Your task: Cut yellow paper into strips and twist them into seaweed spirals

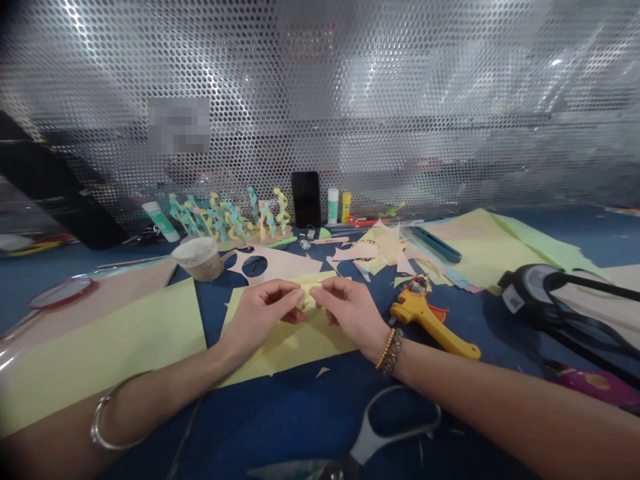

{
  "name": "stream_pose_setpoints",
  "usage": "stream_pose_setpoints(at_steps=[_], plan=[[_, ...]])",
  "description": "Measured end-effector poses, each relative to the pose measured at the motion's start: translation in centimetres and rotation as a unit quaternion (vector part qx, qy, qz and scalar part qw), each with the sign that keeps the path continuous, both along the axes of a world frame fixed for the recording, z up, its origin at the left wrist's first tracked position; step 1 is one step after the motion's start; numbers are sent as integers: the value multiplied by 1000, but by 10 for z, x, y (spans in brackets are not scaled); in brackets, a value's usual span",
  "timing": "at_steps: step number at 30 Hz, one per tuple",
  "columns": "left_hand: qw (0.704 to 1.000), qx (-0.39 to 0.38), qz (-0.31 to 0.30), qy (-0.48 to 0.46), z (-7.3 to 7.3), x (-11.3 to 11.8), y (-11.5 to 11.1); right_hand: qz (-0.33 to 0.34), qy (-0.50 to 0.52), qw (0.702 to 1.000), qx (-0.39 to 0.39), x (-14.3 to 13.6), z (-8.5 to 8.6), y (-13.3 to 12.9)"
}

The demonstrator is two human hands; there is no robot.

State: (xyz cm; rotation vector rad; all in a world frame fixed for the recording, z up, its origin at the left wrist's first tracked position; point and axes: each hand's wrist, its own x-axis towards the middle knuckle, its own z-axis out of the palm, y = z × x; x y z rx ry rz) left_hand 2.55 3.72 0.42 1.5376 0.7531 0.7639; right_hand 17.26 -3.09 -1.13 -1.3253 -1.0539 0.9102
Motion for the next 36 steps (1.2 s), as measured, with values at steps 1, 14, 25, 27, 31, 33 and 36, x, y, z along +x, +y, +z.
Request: stream_pose_setpoints(at_steps=[1, 14, 25, 27, 31, 33, 36], plan=[[1000, 6, 2, 3, 0, 0, 0, 2, 0, 1000, 1, 0, 0, 0], [1000, 6, -7, 3, 0, 0, 1, -20, -35, 999, -17, -1, -2, -1], [998, 54, 3, 17, 0, -1, 1, 11, -40, 999, -7, -1, -1, 0], [998, 55, 3, 18, 0, 0, 1, 13, -44, 999, -6, -1, -1, 0], [998, 53, 2, 15, 0, 0, 1, 7, -39, 999, -5, -1, 0, -1], [999, 46, 0, 12, -1, 0, 1, 7, -37, 999, -7, -1, 0, -1], [1000, 31, -4, 6, -1, 0, 0, 8, -37, 999, -10, -1, 0, 0]])
